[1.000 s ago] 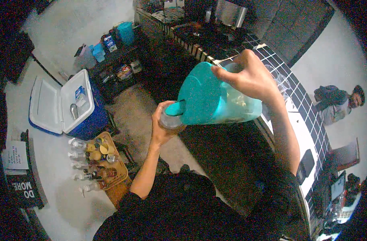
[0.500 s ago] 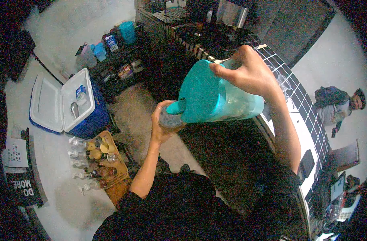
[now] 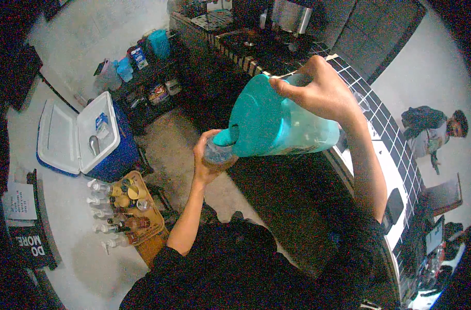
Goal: Preparing a cold purple drink by adding ice to a cup, pouring liquid from a pitcher, and stirring.
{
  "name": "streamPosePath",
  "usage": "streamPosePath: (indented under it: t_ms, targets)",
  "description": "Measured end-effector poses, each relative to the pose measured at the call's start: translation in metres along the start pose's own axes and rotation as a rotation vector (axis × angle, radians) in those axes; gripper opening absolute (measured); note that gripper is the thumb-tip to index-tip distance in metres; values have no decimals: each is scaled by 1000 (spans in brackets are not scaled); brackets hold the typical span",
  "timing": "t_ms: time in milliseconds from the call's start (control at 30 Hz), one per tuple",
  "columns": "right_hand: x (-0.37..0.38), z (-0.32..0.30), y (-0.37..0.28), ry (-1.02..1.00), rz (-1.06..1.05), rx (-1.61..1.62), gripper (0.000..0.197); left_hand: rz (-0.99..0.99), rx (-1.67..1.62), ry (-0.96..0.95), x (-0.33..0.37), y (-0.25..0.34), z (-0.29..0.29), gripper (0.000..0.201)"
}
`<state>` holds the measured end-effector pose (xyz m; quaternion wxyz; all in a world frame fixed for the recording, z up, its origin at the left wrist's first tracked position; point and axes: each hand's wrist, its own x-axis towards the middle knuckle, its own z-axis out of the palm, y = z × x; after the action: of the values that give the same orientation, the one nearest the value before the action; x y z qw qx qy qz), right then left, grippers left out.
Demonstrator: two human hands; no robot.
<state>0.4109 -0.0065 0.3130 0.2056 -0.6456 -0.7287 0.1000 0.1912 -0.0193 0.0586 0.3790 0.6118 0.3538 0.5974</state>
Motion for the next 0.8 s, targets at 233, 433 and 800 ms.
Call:
streamPosePath:
  t_ms: [233,433,800]
  targets:
    - [-3,-4,1,-51,62,28,81,-27,-24,-28,2,0,6,65]
    - [-5,1,19,56,50,3,80,-13,1,-46,3,-2,10,65]
    - [-45,22,94,152,343,451,63,-12,-43,-56,7,8,25,62]
